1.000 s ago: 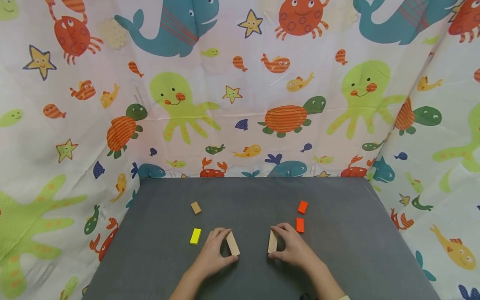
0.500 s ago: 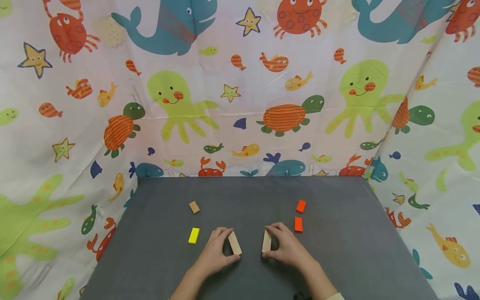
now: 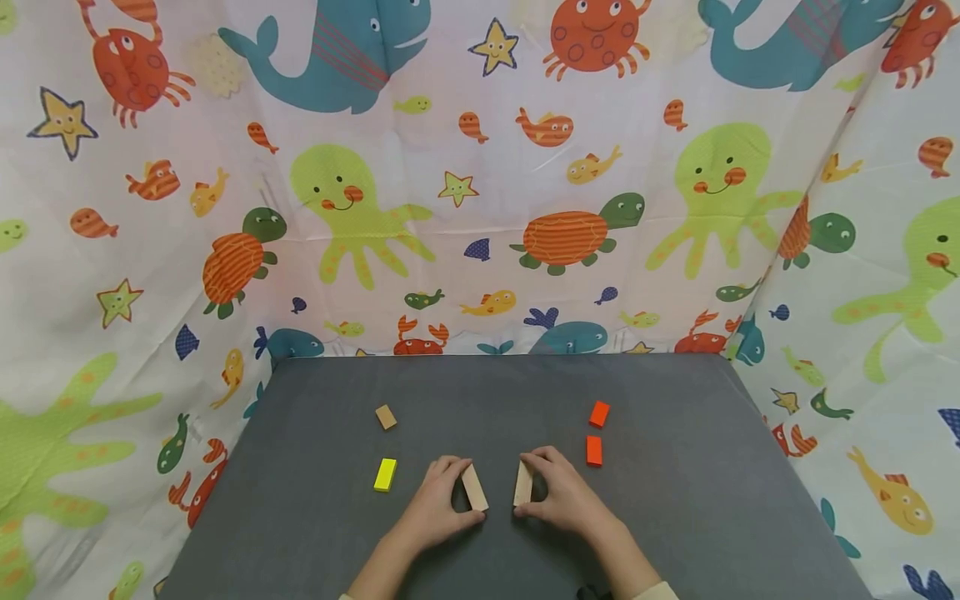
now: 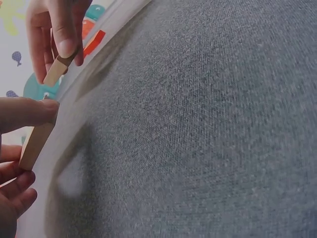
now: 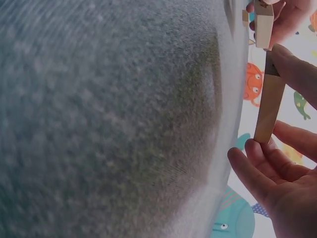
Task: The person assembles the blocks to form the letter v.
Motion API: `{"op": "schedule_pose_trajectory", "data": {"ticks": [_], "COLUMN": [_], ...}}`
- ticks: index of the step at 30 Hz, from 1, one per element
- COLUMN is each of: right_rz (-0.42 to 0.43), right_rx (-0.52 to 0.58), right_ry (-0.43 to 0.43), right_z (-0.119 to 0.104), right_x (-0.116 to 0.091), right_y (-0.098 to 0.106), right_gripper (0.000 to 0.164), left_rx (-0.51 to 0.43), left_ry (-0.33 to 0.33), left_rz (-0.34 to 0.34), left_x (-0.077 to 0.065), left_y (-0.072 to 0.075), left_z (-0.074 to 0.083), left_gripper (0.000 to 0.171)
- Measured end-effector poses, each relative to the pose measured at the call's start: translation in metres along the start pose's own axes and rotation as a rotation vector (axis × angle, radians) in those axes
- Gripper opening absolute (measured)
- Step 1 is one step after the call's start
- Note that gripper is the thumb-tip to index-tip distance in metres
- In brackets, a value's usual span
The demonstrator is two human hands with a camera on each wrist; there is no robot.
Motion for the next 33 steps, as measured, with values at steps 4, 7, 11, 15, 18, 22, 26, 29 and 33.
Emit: {"op": "schedule_pose_trajectory", "data": {"ticks": [4,7,11,15,18,22,26,29,33], "right_rz": [-0.011,-0.012,-0.008,-0.011,-0.013,-0.012,-0.017,-0.029,-0.049], "right_rx": [0.01,0.013,0.008,0.009,0.015,0.013,0.007,0.004,-0.012], "right_ry": [-0.008,-0.008,-0.003,0.004,0.007,0.002,-0.014,-0.019,-0.022], "right_z": [0.001,0.0,0.0,-0.002,-0.002,-0.002,-0.002,-0.002,-0.002], "right_x": [0.001,0.002,0.003,0.005,0.007,0.009,0.011,0.013,0.015], "right_y": [-0.003,-0.005,-0.007,-0.009,-0.011,-0.014,-0.015,-0.017,-0.021], "right_gripper": [0.082,0.082,0.082,0.082,0.081,0.082,0.082,0.082,0.082], "left_rx": [-0.002,-0.002,-0.004,-0.008,-0.015,-0.02,-0.005,0.007,0.004], "left_ry": [0.007,0.008,0.002,0.001,0.001,-0.009,-0.018,-0.015,-0.011], "left_rz": [-0.009,-0.013,-0.016,-0.018,-0.011,-0.003,-0.005,-0.008,-0.004], "left_x": [0.002,0.004,0.006,0.007,0.009,0.011,0.014,0.015,0.016], "left_y": [-0.002,-0.004,-0.008,-0.009,-0.009,-0.01,-0.013,-0.016,-0.017], "left_z": [0.001,-0.001,-0.003,-0.004,-0.003,-0.002,-0.001,-0.001,0.0], "left_gripper": [0.084,0.084,0.084,0.084,0.084,0.083,0.083,0.083,0.083]}}
Point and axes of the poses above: each hand's wrist, its own x-axis towards the middle knuckle, its own y-axis out of the back of the hand, z = x × y, the point moved 4 cm from there along x, towards the middle knuckle, and after that the axes turned 3 degrees about x, right-handed, at the moved point
